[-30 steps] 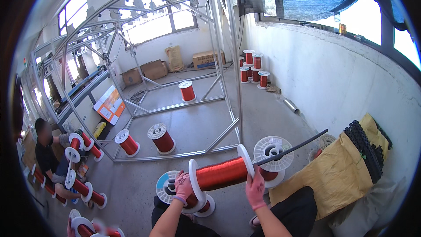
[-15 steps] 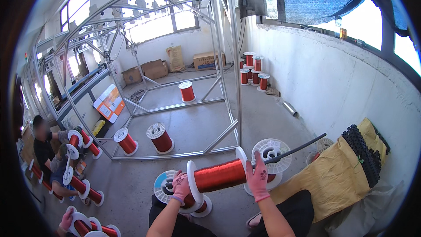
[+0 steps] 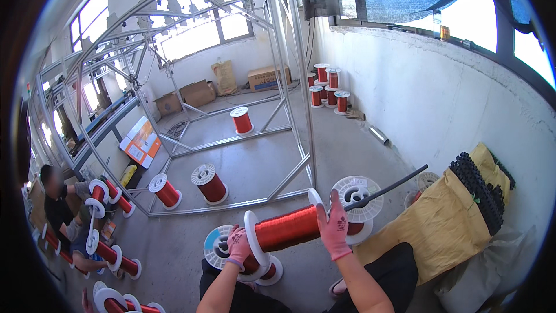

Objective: The person winds red wire between two spools and then threads the wire through a sequence of rollers on a large metal frame.

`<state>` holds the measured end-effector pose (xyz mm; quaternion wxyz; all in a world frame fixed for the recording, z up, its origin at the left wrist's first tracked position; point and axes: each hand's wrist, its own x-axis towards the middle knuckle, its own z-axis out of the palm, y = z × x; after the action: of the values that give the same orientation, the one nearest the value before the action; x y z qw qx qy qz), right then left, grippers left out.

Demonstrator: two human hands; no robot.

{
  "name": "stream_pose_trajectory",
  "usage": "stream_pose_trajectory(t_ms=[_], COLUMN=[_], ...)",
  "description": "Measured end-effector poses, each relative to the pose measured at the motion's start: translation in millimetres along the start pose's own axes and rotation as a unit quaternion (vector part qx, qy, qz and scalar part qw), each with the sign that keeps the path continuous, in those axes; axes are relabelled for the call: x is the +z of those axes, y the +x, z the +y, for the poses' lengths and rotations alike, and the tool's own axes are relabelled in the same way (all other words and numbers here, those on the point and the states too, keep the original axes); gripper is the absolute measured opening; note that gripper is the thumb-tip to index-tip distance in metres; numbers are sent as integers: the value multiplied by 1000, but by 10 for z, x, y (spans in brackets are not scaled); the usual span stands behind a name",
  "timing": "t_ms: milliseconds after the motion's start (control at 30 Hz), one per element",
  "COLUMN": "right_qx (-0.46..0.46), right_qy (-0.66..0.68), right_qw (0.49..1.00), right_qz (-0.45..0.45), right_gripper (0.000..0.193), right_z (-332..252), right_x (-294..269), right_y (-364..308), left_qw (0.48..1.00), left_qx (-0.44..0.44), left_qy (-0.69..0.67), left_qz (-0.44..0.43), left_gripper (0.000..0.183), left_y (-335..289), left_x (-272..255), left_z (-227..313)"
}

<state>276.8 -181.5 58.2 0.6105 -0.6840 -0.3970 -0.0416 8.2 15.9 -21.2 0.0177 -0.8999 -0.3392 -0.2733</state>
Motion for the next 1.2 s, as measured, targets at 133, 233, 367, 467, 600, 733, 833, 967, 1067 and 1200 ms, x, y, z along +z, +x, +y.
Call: stream_pose_trajectory(t_ms=[133, 233, 367, 467, 600, 733, 833, 967, 1067, 1200], right_qx=[7, 193, 93, -25, 17, 167, 133, -47, -22, 112], right_qy=[-55, -214, 46, 47, -120, -253, -30, -40, -40, -342], right_qw=[996, 940, 995, 999, 992, 945, 991, 998, 999, 878], right_qz=[-65, -185, -11, -1, -43, -124, 7, 17, -2, -315], right_gripper=[46, 43, 41, 43, 40, 40, 39, 37, 37, 41], right_z=[290, 473, 305, 129, 285, 585, 517, 259, 365, 747], right_x=[-139, -374, -328, -74, -43, -367, -366, -27, 33, -306], right_y=[-754, -1234, -705, -158, -570, -1268, -949, -232, -434, -1194], left_qw=[1000, 1000, 999, 1000, 999, 992, 1000, 999, 998, 998], left_qx=[-12, -16, -5, 19, -1, -68, 2, 6, -12, 3], left_qy=[0, -4, 35, -4, 21, -96, 14, 27, 8, 43], left_qz=[7, -16, -14, -2, -27, -41, -26, -45, -53, -46], left_gripper=[19, 20, 19, 20, 20, 21, 21, 21, 20, 21], left_y=[-14, -39, -32, -2, 2, -20, 7, 5, -6, -14], left_x=[29, 30, -28, -48, -7, 72, 51, -29, -21, 142], left_z=[-4, -1, 1, 2, -18, -58, -65, -27, -26, -125])
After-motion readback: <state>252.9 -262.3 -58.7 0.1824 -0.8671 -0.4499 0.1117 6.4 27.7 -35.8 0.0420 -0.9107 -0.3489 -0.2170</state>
